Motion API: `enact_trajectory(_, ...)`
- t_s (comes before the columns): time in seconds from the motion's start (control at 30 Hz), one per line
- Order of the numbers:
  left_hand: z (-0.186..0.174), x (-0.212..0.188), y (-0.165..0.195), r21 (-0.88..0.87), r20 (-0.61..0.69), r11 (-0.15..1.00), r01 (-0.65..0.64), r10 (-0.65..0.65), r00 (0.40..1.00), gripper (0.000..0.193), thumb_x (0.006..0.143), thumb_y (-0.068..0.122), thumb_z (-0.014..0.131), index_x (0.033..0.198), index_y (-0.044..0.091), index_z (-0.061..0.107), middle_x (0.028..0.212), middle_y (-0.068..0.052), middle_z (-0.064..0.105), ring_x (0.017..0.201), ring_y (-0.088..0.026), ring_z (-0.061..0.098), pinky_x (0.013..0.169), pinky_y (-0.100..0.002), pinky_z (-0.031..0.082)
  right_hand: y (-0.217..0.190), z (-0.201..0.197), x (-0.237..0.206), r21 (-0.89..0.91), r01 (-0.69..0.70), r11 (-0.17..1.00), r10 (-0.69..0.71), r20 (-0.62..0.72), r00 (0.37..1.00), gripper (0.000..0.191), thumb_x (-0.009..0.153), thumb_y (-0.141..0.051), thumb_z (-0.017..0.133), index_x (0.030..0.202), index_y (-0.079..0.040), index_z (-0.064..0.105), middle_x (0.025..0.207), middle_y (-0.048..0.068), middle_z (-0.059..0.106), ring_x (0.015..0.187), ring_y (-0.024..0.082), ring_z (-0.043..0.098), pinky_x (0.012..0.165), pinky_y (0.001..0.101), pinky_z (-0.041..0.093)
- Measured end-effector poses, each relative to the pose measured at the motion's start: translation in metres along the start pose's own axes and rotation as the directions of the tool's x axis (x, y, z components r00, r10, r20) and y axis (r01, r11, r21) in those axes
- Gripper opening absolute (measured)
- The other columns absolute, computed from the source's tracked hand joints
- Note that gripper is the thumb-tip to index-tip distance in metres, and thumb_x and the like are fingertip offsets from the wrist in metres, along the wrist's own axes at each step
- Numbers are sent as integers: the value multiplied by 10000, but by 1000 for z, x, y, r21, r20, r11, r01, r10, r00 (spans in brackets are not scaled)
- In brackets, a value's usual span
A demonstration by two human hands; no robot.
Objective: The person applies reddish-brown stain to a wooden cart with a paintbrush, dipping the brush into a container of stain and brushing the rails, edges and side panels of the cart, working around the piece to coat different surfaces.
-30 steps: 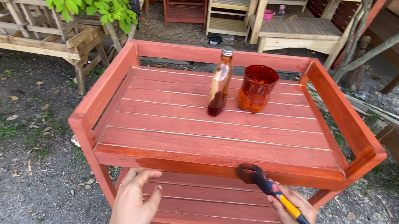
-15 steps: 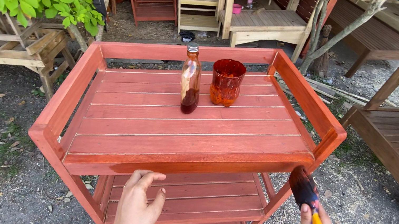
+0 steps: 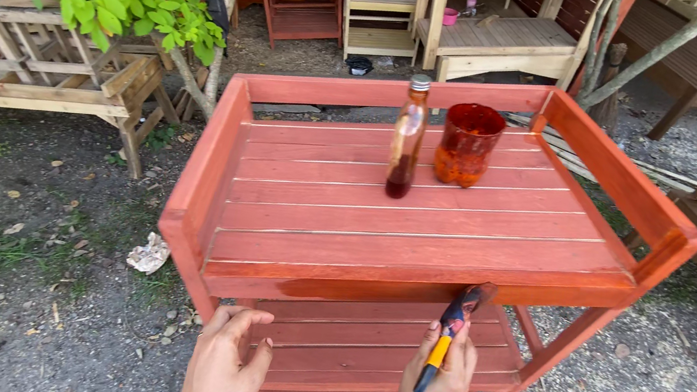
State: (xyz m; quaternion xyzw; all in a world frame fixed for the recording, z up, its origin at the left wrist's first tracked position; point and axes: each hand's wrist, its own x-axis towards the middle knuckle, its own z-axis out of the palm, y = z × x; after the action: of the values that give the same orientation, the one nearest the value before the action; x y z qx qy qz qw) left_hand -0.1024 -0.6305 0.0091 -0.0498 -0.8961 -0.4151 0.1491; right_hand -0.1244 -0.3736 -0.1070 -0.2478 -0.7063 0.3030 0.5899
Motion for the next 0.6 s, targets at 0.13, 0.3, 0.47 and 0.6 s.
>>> enact_trajectory(0.13, -33, 3, -42, 8, -48, 999, -53, 53, 997, 288, 771, 122, 735, 1055, 82, 759, 1084, -110, 676, 1044, -306, 692, 923, -394, 532, -43, 15, -46, -8, -21, 1000, 22, 26, 999, 438, 945, -231, 781, 1340, -59, 696, 1097, 109, 710, 898, 243, 705, 770, 369, 576)
enact_trajectory(0.3, -64, 2, -75, 3, -47, 1000, -27, 27, 999, 291, 773, 109, 731, 1062, 82, 757, 1096, -114, 672, 1038, -299, 690, 907, -393, 534, -92, 23, -99, -11, -13, 1000, 14, 121, 993, 483, 918, -246, 779, 1353, -55, 688, 1064, 107, 711, 847, 229, 709, 718, 364, 580)
enact_trajectory(0.47, -83, 2, -91, -27, -5, 996, 88, -88, 996, 331, 787, 125, 721, 1116, 107, 748, 1103, -79, 671, 966, -251, 699, 810, -370, 555, -138, 32, -141, 81, -22, 996, 5, 198, 980, 489, 898, -219, 776, 1349, -57, 680, 1073, 95, 715, 842, 202, 718, 713, 339, 593)
enact_trajectory(0.6, -94, 0, -103, -15, -20, 994, 112, -112, 993, 323, 792, 122, 724, 1114, 105, 746, 1096, -68, 674, 941, -237, 690, 836, -359, 548, -167, 37, -166, 110, 20, 994, -47, 243, 969, 493, 872, -192, 790, 1334, -60, 679, 1098, 87, 719, 876, 186, 728, 732, 320, 605)
